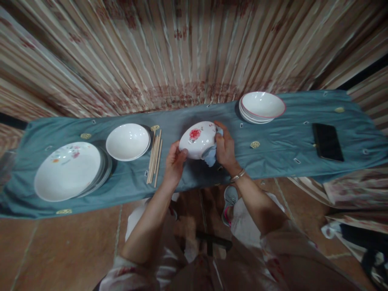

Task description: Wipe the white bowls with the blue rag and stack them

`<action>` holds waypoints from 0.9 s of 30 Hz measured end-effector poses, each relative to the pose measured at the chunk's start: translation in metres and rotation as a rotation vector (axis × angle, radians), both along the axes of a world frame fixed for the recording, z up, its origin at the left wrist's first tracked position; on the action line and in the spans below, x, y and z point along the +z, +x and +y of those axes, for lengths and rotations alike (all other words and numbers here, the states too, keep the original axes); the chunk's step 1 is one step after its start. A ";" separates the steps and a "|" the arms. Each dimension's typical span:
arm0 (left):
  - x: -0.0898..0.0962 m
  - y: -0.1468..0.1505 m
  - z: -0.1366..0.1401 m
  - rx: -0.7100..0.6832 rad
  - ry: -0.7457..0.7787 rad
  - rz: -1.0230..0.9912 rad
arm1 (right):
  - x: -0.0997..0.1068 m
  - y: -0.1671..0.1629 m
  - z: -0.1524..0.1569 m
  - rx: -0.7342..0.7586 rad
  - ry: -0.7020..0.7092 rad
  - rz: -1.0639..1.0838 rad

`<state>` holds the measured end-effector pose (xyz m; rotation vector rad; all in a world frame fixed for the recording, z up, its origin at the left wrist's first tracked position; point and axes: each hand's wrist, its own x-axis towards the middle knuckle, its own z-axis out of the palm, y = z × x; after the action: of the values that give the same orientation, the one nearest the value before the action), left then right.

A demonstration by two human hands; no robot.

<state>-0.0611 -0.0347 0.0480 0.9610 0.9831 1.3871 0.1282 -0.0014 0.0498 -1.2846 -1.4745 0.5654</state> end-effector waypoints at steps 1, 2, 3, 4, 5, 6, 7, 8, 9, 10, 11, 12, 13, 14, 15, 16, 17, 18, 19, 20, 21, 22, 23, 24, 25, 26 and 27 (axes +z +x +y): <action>0.000 0.001 0.000 -0.009 -0.013 0.000 | 0.000 0.002 0.001 0.002 0.042 -0.033; 0.000 0.002 0.000 -0.017 -0.027 -0.001 | 0.000 0.004 0.002 0.002 0.082 -0.066; 0.000 0.003 0.000 -0.021 -0.038 -0.004 | 0.000 0.006 0.004 0.001 0.117 -0.097; 0.000 0.003 0.001 -0.023 -0.047 -0.007 | 0.000 0.007 0.005 -0.003 0.147 -0.124; 0.000 0.004 0.001 -0.023 -0.053 -0.010 | -0.001 0.008 0.006 -0.010 0.169 -0.146; -0.001 0.005 0.001 -0.022 -0.056 -0.011 | -0.002 0.009 0.007 -0.016 0.185 -0.163; -0.001 0.005 0.001 -0.022 -0.056 -0.010 | -0.002 0.009 0.008 -0.021 0.198 -0.173; -0.002 0.006 0.001 -0.023 -0.055 -0.009 | -0.003 0.010 0.009 -0.023 0.211 -0.179; -0.002 0.006 0.002 -0.025 -0.054 -0.008 | -0.003 0.010 0.010 -0.024 0.223 -0.183; -0.003 0.006 0.002 -0.027 -0.053 -0.009 | -0.004 0.010 0.010 -0.020 0.233 -0.189; -0.004 0.006 0.002 -0.029 -0.054 -0.012 | -0.004 0.010 0.010 -0.016 0.242 -0.196; -0.005 0.006 0.003 -0.030 -0.056 -0.014 | -0.004 0.010 0.010 -0.010 0.250 -0.205; -0.006 0.006 0.003 -0.031 -0.059 -0.017 | -0.004 0.009 0.010 -0.005 0.256 -0.213; -0.006 0.005 0.003 -0.031 -0.061 -0.021 | -0.005 0.009 0.010 -0.001 0.260 -0.220; -0.007 0.005 0.004 -0.032 -0.065 -0.022 | -0.005 0.009 0.010 0.003 0.264 -0.226; -0.008 0.004 0.004 -0.033 -0.070 -0.023 | -0.005 0.008 0.009 0.005 0.267 -0.231; -0.009 0.003 0.004 -0.032 -0.073 -0.020 | -0.006 0.008 0.009 0.009 0.270 -0.236; -0.009 0.002 0.004 -0.031 -0.075 -0.015 | -0.006 0.008 0.009 0.013 0.271 -0.241; -0.010 0.001 0.004 -0.031 -0.077 -0.008 | -0.006 0.008 0.009 0.019 0.271 -0.247; -0.010 0.000 0.004 -0.032 -0.076 0.002 | -0.006 0.008 0.009 0.028 0.268 -0.252; -0.010 0.000 0.004 -0.034 -0.072 0.014 | -0.006 0.008 0.008 0.036 0.264 -0.257; -0.010 -0.001 0.004 -0.036 -0.066 0.025 | -0.006 0.009 0.008 0.044 0.260 -0.261; -0.010 -0.001 0.004 -0.039 -0.061 0.034 | -0.006 0.009 0.008 0.051 0.259 -0.268; -0.010 -0.001 0.004 -0.041 -0.055 0.040 | -0.006 0.009 0.008 0.057 0.262 -0.276; -0.011 -0.001 0.004 -0.041 -0.046 0.043 | -0.005 0.009 0.008 0.060 0.270 -0.287; -0.011 -0.001 0.004 -0.038 -0.032 0.046 | -0.005 0.009 0.007 0.061 0.281 -0.300; -0.011 0.000 0.005 -0.033 -0.016 0.049 | -0.005 0.009 0.007 0.061 0.293 -0.315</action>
<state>-0.0613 -0.0299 0.0373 0.9994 1.0087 1.3322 0.1369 0.0056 0.0451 -1.1335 -1.7867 0.1776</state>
